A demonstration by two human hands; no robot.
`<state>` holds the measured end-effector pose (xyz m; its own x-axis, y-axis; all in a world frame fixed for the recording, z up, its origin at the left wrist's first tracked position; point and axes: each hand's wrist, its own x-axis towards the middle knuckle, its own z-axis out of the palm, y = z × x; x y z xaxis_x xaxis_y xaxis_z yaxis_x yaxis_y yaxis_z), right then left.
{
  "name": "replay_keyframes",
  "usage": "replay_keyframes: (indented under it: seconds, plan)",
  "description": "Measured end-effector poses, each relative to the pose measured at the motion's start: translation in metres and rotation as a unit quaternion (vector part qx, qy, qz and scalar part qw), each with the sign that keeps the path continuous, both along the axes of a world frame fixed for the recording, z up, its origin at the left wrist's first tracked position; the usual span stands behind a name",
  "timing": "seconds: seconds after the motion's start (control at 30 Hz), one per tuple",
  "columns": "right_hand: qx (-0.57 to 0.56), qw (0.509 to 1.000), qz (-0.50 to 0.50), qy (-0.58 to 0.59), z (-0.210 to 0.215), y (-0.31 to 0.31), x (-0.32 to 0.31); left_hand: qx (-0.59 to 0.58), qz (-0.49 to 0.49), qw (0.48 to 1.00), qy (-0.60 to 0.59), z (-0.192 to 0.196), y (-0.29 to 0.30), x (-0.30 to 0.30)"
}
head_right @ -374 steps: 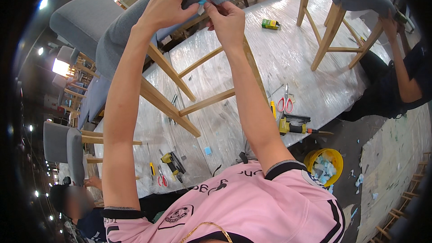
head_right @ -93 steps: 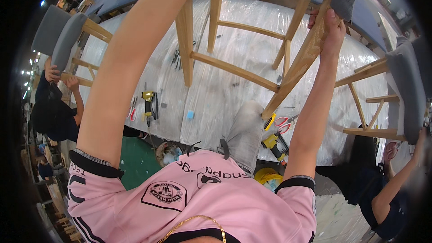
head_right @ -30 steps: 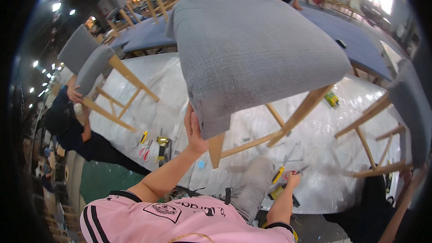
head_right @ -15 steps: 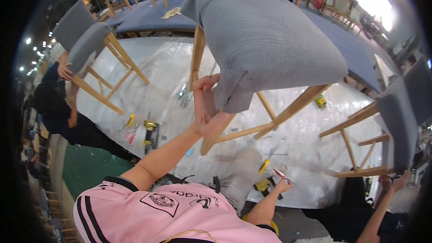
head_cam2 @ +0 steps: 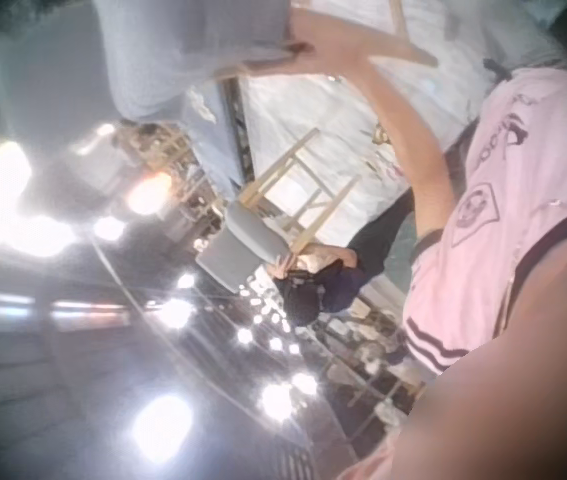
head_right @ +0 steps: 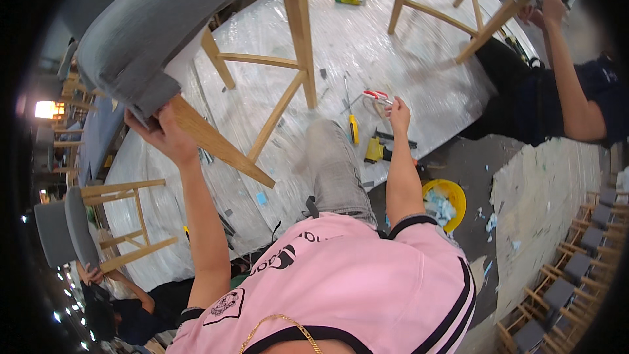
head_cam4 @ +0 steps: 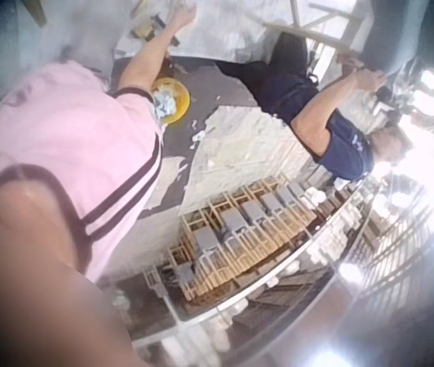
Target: The person staples gray fabric to the underside of a wooden chair frame using a pneumatic staple gun, then trims excess fabric with scissors. The person repeats this process on multiple chairs in a workshop setting.
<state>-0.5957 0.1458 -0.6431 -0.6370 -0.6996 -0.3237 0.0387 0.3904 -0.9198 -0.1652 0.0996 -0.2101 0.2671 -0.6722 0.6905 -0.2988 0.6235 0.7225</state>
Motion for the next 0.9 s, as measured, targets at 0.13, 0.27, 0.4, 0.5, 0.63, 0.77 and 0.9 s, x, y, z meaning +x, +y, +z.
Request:
replay_keyframes:
  seconds: [0.13, 0.27, 0.4, 0.5, 0.63, 0.77, 0.9]
  plan:
    - [0.078, 0.995, -0.002, 0.069, 0.013, 0.007, -0.005, -0.020, 0.020, 0.998, -0.048, -0.008, -0.008, 0.010]
    - [-0.011, 0.971, 0.117, 0.210, 0.050, 0.005, -0.017, -0.027, 0.031, 0.998, -0.055, -0.006, -0.009, 0.005]
    - [0.009, 0.947, 0.236, 0.217, 0.128, -0.001, -0.034, -0.027, 0.019, 0.998, -0.055, -0.007, -0.010, 0.006]
    - [0.037, 0.920, 0.333, 0.201, 0.227, -0.004, -0.049, -0.037, 0.002, 0.998, -0.046, -0.008, -0.011, 0.004]
    - [-0.086, 0.927, 0.202, 0.305, 0.410, 0.001, -0.085, -0.029, 0.048, 0.996, -0.062, -0.006, -0.006, -0.004]
    - [-0.269, 0.951, 0.118, -0.092, 0.342, 0.036, -0.104, -0.023, 0.028, 0.998, -0.047, 0.003, -0.010, -0.010]
    - [-0.281, 0.821, 0.213, -0.448, 0.204, 0.023, 0.000, -0.016, 0.006, 0.999, -0.028, 0.010, -0.008, -0.018]
